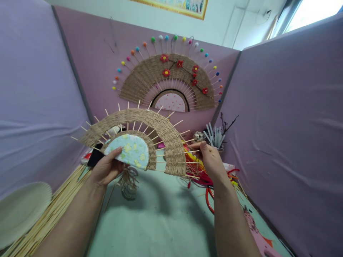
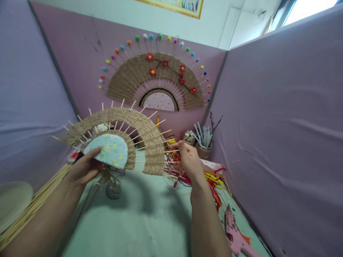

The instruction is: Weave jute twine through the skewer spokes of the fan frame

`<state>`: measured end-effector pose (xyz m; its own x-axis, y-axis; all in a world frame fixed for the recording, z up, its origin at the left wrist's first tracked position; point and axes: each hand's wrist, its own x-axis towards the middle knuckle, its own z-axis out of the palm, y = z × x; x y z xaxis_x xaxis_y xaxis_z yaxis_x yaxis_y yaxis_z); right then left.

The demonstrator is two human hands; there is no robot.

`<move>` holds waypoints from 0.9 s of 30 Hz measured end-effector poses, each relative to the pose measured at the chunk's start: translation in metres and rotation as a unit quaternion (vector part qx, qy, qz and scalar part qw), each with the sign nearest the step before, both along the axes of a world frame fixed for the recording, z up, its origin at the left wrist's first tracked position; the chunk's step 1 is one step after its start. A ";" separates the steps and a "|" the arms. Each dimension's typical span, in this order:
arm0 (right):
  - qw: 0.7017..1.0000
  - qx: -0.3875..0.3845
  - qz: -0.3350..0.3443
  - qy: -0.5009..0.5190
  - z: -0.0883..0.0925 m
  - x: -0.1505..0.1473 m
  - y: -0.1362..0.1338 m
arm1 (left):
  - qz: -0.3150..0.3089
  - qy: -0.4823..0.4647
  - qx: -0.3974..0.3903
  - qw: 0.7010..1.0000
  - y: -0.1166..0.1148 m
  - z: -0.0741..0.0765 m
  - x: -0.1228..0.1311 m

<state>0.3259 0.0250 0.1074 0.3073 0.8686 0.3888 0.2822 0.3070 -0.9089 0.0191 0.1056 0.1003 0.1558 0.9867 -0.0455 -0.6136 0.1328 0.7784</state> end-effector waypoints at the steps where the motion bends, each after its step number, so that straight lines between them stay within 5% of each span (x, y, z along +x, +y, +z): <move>1: 1.000 0.005 -0.017 -0.021 0.001 0.000 0.000 | -0.002 0.005 0.003 1.000 0.000 0.000 0.000; 8: 0.974 0.103 -0.102 -0.174 0.009 -0.002 -0.004 | -0.013 0.015 0.029 0.999 0.000 -0.001 -0.001; 12: 0.968 0.106 -0.136 -0.180 0.012 -0.005 -0.008 | -0.001 0.007 0.037 0.999 0.002 -0.001 -0.002; 19: 0.995 0.071 -0.068 0.013 0.004 0.000 -0.002 | 0.009 -0.023 0.037 0.999 0.001 0.004 -0.004; 27: 0.976 0.084 0.021 0.199 0.007 -0.008 0.002 | 0.022 -0.052 0.012 0.998 -0.005 0.011 0.002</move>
<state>0.3179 0.0269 0.1141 0.4280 0.8179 0.3845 -0.0982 0.4650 -0.8798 0.0214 0.1010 0.1110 0.1143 0.9934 -0.0078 -0.6961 0.0856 0.7128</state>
